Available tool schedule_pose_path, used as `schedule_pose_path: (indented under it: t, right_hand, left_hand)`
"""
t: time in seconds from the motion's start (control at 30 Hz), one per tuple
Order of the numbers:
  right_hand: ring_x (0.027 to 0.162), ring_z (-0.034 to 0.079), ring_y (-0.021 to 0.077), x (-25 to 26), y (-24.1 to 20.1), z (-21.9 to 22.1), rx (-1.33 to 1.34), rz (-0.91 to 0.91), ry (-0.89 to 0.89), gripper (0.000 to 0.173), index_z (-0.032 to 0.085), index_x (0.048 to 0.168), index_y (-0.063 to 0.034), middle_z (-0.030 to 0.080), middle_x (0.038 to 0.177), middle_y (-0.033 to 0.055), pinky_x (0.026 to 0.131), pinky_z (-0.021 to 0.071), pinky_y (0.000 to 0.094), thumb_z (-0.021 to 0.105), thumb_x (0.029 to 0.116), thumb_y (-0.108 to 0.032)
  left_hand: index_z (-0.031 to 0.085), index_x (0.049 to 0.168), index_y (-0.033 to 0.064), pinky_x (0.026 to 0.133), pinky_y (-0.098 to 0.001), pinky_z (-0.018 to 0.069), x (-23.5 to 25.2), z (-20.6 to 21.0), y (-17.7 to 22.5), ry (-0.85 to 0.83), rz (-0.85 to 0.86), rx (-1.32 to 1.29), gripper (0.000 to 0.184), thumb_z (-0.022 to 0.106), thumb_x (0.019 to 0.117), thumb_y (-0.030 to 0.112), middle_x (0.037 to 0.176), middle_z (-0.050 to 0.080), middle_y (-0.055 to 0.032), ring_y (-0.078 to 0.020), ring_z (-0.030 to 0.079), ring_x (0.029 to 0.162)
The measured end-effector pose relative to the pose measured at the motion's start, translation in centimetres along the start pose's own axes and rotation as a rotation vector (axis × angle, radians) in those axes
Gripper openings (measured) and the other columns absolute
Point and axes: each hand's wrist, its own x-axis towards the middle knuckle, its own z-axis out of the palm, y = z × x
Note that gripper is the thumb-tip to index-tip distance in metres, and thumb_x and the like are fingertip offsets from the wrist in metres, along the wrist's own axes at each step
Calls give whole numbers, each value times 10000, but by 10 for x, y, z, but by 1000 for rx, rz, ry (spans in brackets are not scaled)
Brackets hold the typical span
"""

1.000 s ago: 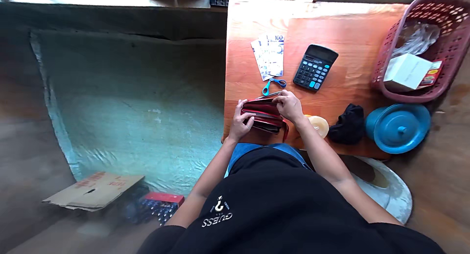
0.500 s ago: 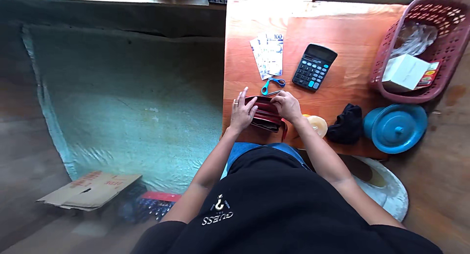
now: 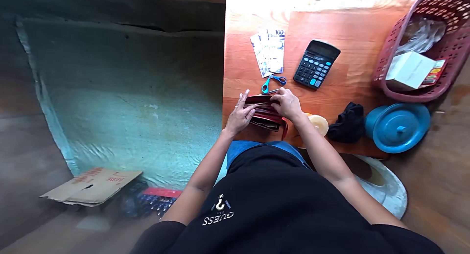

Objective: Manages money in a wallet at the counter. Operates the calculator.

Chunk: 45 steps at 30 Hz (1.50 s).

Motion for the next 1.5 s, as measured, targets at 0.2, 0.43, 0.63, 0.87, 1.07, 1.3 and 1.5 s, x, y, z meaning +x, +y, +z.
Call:
schedule_pose_path:
  t: [0.2, 0.43, 0.63, 0.87, 1.07, 1.3, 1.5]
  right_hand:
    - [1188, 591, 391, -1, 1, 0, 8, -23, -19, 195, 762, 1096, -68, 655, 1200, 187, 954, 508, 556, 682, 967, -190]
    - [1209, 573, 414, -4, -10, 8, -114, 7, -133, 212, 769, 1070, -70, 625, 1281, 203, 915, 508, 570, 621, 1010, -210]
    - [1185, 590, 394, -3, -10, 6, -64, 75, -100, 180, 774, 1037, -49, 659, 1206, 187, 917, 511, 558, 636, 990, -153]
    - [1186, 586, 366, 9, 0, -3, 44, 132, -195, 184, 779, 1015, -79, 667, 1189, 146, 937, 500, 573, 753, 926, -238]
    - [1140, 651, 297, 19, 26, -18, 380, -64, -57, 216, 761, 1039, 0, 693, 1187, 186, 1027, 497, 486, 673, 970, -184]
    - [882, 689, 175, 112, 33, -45, 625, 342, 349, 247, 747, 1046, 6, 739, 961, 127, 879, 542, 396, 669, 988, -221]
    - [1236, 597, 341, 126, 21, -55, 275, 486, 330, 420, 685, 1297, -85, 652, 1286, 179, 1051, 461, 532, 697, 960, -336]
  left_hand:
    - [741, 1244, 106, 1220, -484, 329, -4, -3, -11, 6, 79, -73, 319, 518, 1062, 243, 1647, 310, -206, -377, 274, 1537]
    - [746, 1241, 108, 1220, -480, 331, -6, -2, -14, 4, 89, -116, 312, 539, 1048, 238, 1642, 309, -224, -380, 275, 1536]
    - [753, 1224, 103, 1213, -482, 343, -5, -2, -12, 21, 72, -126, 296, 552, 1041, 220, 1632, 335, -216, -375, 293, 1530]
    - [758, 1195, 93, 1201, -481, 359, -2, -1, -13, 31, 64, -126, 285, 553, 1039, 215, 1632, 334, -214, -369, 296, 1529]
    - [765, 1168, 73, 1192, -486, 379, -2, -3, -9, 44, 47, -156, 273, 572, 1025, 205, 1613, 362, -229, -370, 328, 1515]
    - [762, 1192, 93, 1176, -496, 388, -3, -4, -6, 33, 19, -143, 284, 557, 1039, 215, 1642, 319, -207, -370, 296, 1529]
    - [767, 1184, 98, 1184, -488, 382, -3, -2, -6, 52, 10, -151, 272, 570, 1029, 205, 1631, 335, -217, -376, 300, 1526]
